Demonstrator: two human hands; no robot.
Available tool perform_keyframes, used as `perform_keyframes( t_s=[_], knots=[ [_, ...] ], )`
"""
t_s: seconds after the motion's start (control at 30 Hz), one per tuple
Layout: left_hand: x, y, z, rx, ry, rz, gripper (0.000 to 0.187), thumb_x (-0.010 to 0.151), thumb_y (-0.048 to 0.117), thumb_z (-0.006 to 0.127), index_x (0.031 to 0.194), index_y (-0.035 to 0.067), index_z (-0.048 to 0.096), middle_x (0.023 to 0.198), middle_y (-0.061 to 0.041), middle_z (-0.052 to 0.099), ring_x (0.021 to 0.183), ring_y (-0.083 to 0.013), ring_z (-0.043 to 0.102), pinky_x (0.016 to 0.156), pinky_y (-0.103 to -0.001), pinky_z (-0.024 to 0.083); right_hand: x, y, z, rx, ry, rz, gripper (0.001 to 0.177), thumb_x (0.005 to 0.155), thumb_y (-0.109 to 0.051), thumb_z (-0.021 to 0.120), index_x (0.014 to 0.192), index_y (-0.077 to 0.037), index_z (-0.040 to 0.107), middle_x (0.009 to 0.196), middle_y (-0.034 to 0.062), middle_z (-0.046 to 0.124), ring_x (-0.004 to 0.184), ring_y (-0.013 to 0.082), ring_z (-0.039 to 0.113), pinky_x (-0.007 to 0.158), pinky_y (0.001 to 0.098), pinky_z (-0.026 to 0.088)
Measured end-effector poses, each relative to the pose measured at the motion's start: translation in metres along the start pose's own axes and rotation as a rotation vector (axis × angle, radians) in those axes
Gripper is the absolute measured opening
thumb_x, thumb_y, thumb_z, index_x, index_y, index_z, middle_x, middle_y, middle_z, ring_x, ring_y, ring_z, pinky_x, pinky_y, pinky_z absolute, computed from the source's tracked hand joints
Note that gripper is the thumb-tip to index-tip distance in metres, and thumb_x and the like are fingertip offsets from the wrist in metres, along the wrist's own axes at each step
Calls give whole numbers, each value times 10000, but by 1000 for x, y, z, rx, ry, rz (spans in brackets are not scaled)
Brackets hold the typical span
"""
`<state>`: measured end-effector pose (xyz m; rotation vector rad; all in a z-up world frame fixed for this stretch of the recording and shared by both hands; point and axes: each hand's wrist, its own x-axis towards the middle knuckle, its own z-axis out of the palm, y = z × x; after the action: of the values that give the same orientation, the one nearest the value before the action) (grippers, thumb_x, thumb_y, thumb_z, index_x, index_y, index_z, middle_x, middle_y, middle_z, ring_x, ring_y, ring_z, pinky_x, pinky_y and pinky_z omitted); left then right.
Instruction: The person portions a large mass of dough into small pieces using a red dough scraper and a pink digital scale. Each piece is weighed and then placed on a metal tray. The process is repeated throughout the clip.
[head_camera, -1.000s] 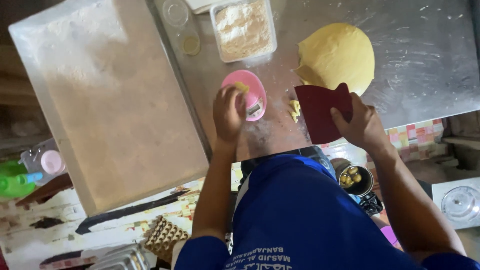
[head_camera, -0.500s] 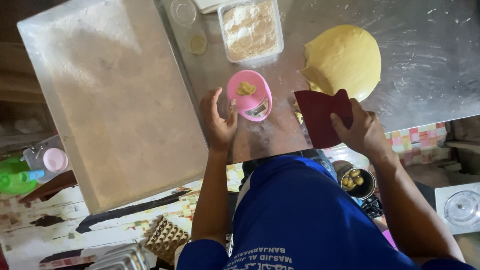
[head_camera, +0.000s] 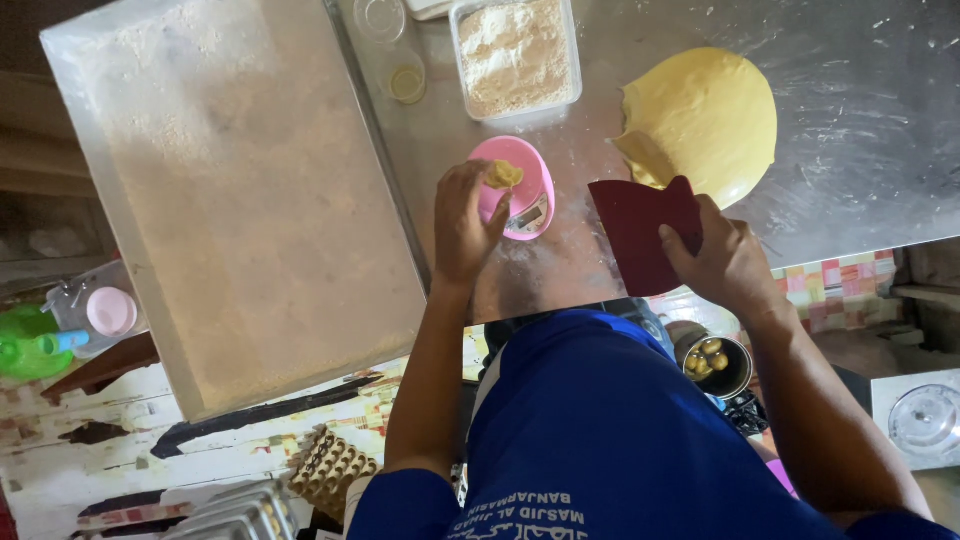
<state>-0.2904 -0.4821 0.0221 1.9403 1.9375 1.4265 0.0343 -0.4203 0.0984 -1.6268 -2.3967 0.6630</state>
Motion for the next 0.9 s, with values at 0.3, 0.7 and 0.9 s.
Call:
perform_keyframes(
  t_s=[0.3,0.7,0.9],
  knots=[
    [-29,-36,21,256,-95,-182,316,761,168,860,1036,99,720,1098,-56,634,1158,-293,594,941,-425,477,34,-56,1,2,65,-332,348,937,-342,732,1049,-36,610,632,232,674,665,444,725,587,542,565],
    [-33,-39,29,298,-28,-162,76,858,223,797,907,180,759,994,-18,656,1113,-262,617,943,-398,482,89,-127,35,-210,-22,-533,286,934,-410,604,995,-137,548,629,120,681,656,384,735,611,516,570],
    [-35,-32,25,334,-68,-218,84,929,261,729,958,190,763,1048,-2,652,1172,-239,589,953,-365,470,96,-123,48,-329,118,-583,263,924,-442,617,962,-194,540,558,49,635,586,307,731,584,426,584]
  ],
)
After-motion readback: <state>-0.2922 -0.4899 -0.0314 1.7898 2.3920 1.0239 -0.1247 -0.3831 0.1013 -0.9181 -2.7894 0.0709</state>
